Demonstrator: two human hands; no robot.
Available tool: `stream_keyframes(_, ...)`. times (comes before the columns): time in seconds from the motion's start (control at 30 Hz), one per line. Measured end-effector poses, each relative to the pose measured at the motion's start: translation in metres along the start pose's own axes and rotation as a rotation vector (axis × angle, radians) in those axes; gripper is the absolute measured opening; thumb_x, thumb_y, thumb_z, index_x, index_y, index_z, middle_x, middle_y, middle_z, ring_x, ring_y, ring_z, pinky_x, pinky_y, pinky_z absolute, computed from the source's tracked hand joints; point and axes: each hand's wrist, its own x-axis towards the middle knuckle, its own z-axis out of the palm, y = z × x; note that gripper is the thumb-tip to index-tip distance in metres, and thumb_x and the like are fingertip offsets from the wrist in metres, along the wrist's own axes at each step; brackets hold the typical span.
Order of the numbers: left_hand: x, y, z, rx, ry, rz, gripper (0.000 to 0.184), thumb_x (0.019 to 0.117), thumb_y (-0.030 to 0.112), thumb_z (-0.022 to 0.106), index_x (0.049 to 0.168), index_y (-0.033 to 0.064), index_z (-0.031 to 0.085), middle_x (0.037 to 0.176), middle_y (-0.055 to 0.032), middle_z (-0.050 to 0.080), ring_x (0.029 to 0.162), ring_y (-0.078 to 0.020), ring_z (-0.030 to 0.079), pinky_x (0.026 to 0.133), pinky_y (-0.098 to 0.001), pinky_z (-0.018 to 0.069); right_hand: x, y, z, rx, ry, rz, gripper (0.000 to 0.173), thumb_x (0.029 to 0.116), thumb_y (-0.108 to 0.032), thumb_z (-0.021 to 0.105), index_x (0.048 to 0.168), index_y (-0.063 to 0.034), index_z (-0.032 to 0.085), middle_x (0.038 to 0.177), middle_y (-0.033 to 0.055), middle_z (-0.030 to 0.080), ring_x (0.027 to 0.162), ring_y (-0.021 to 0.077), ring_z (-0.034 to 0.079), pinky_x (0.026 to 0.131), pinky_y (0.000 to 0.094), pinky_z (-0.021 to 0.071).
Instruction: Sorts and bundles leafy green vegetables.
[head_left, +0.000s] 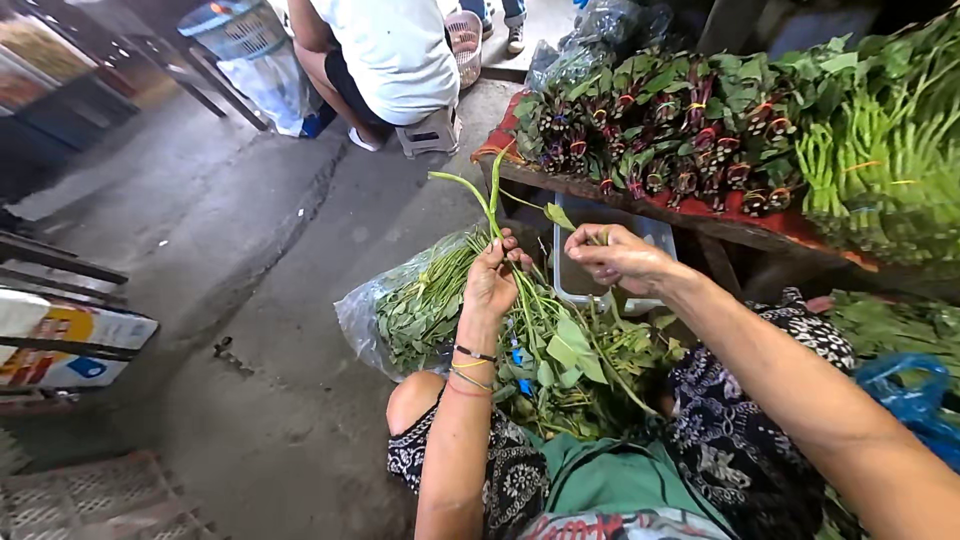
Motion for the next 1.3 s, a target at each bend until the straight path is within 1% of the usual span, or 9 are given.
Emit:
stream_keyframes(0.3,-0.004,-0.006,0.003,0.093,0.0,0.064,0.022,0.1084,0.012,0.04,0.103,0.013,0.061,0.078,0.001,0.062,0.067,-0.0104,0.066,0.067,-0.0263,0.0597,-0.009,0.004,0.023,-0.144,-0.125,-0.015,0.006,0.0969,-0.003,0.062,0.094,-0.005,0.066,0.069,-0.0022,0.054,0.047,0.0009,0.038,0.044,0.0161,0.0328)
stream_keyframes(0.5,-0.017,0.026,0.014,0.554,0.135,0.278,0.022,0.1127,0.018,0.028,0.115,0.0132,0.049,0.095,-0.0009,0.07,0.076,-0.0128,0.071,0.075,-0.0322,0.0617,-0.002,0.014,0.027,-0.22,-0.041,0.097,0.037,0.0986,-0.018,0.069,0.131,-0.0091,0.054,0.08,0.0011,0.056,0.056,0.0053,0.043,0.051,0.0222,0.0377)
stream_keyframes(0.6,-0.031,0.072,0.014,0.703,0.268,0.496,0.021,0.1124,0.017,0.03,0.125,0.0087,0.045,0.08,0.0024,0.059,0.076,-0.0147,0.07,0.081,-0.0396,0.0622,0.005,0.022,0.018,-0.075,0.051,0.156,0.023,0.1058,-0.034,0.057,0.124,-0.02,0.052,0.07,-0.0049,0.043,0.045,0.002,0.03,0.04,0.0173,0.0285)
stream_keyframes(0.7,-0.045,0.101,0.016,0.747,0.33,0.555,0.018,0.1121,0.018,0.036,0.122,0.0108,0.049,0.075,0.005,0.058,0.067,-0.0086,0.066,0.071,-0.0293,0.0611,0.008,0.023,0.017,0.03,0.116,0.185,0.019,0.1105,-0.029,0.045,0.122,-0.017,0.054,0.073,-0.0041,0.047,0.045,0.0023,0.032,0.039,0.0174,0.0302)
stream_keyframes(0.8,-0.054,0.114,0.013,0.702,0.339,0.479,0.019,0.1122,0.021,0.037,0.117,0.0134,0.054,0.071,0.008,0.052,0.054,-0.0014,0.051,0.053,-0.0159,0.0473,0.005,0.037,0.018,-0.333,-0.123,0.168,0.038,0.1066,-0.021,0.053,0.142,-0.0083,0.047,0.101,0.0094,0.063,0.08,0.016,0.064,0.073,0.0327,0.0561)
stream_keyframes(0.87,-0.054,0.121,0.003,0.63,0.361,0.467,0.022,0.1123,0.024,0.037,0.116,0.014,0.057,0.072,0.008,0.053,0.051,-0.0004,0.047,0.047,-0.0132,0.0419,0.01,0.051,0.018,-0.712,-0.353,0.177,0.08,0.0952,-0.028,0.074,0.158,-0.0023,0.031,0.142,0.0257,0.054,0.128,0.0378,0.056,0.109,0.054,0.0445)
stream_keyframes(1.0,-0.05,0.125,-0.014,0.475,0.428,0.491,0.022,0.1121,0.023,0.037,0.112,0.0153,0.058,0.077,0.0069,0.055,0.052,-0.0008,0.048,0.047,-0.0133,0.0408,0.046,0.082,0.033,-1.241,-0.637,0.324,0.08,0.0932,-0.035,0.077,0.155,-0.0004,0.039,0.151,0.0328,0.044,0.14,0.0512,0.042,0.115,0.0657,0.0328)
stream_keyframes(1.13,-0.056,0.12,-0.018,0.41,0.379,0.482,0.025,0.1123,0.023,0.037,0.113,0.0141,0.06,0.08,0.005,0.057,0.052,-0.0002,0.047,0.046,-0.0125,0.0405,0.117,0.128,0.043,-0.802,-0.616,0.421,0.041,0.1062,-0.016,0.057,0.14,0.0056,0.054,0.13,0.0271,0.062,0.114,0.0358,0.064,0.102,0.0506,0.0494)
stream_keyframes(1.3,-0.072,0.132,-0.024,0.33,0.396,0.544,0.028,0.1117,0.016,0.037,0.113,0.007,0.063,0.078,-0.0004,0.058,0.053,-0.0041,0.05,0.047,-0.0149,0.0427,0.221,0.222,0.08,0.099,0.079,0.592,0.032,0.1101,-0.016,0.043,0.135,0.0012,0.051,0.112,0.0153,0.066,0.091,0.0211,0.068,0.08,0.0365,0.0572)
